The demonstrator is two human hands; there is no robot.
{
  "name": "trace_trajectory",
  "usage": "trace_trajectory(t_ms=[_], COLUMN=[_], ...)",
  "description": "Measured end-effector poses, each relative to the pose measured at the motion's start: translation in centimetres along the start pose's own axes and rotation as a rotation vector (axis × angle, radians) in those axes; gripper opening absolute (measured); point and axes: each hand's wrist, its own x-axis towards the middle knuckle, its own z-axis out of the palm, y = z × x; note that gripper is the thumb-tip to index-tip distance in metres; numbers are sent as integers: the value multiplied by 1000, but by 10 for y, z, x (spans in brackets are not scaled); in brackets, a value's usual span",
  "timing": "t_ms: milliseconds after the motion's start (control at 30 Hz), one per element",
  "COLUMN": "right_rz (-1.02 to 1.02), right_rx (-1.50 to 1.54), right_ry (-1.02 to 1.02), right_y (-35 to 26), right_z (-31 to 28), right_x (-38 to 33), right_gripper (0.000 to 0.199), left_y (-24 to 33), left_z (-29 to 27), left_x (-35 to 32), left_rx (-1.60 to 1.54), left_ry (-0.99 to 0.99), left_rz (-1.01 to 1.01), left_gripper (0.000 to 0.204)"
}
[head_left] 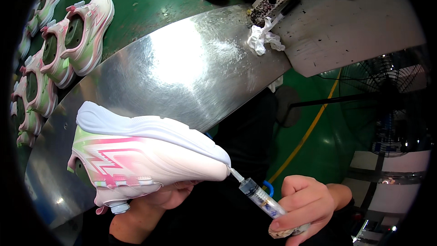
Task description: The person applies adhesive along the seams of shoes using a syringe dispenser, refills the dispenser from a bottle, wipes it with a cloth, and applies adhesive to more shoes.
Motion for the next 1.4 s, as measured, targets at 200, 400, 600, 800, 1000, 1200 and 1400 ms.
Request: trace_trajectory(t_ms=[200, 400, 600, 800, 1000, 1200, 1400], right_rz=[-76, -106, -204, -238, -285, -244, -70], right_rx=[-163, -568, -767, -817, -799, -884, -897], right_ry=[42, 45, 149, 133, 109, 320, 398], right_y=[3, 17, 33, 41, 40, 53, 149], right_z=[8, 26, 39, 44, 47, 32, -3], right_x=[4, -2, 6, -3, 0, -1, 51], right_gripper=[39, 28, 24, 26, 27, 35, 52], left_y=[7, 10, 10, 13, 15, 11, 32], left_z=[14, 20, 11, 21, 21, -11, -16], left_x=[11, 16, 17, 13, 6, -14, -130], left_rx=[-40, -59, -160, -110, -78, -217, 23], left_ry=[-15, -79, -200, -158, -96, -342, 231], left_rz=[-7, 18, 52, 22, 50, -12, 158], left_gripper=[78, 79, 47, 42, 42, 67, 94])
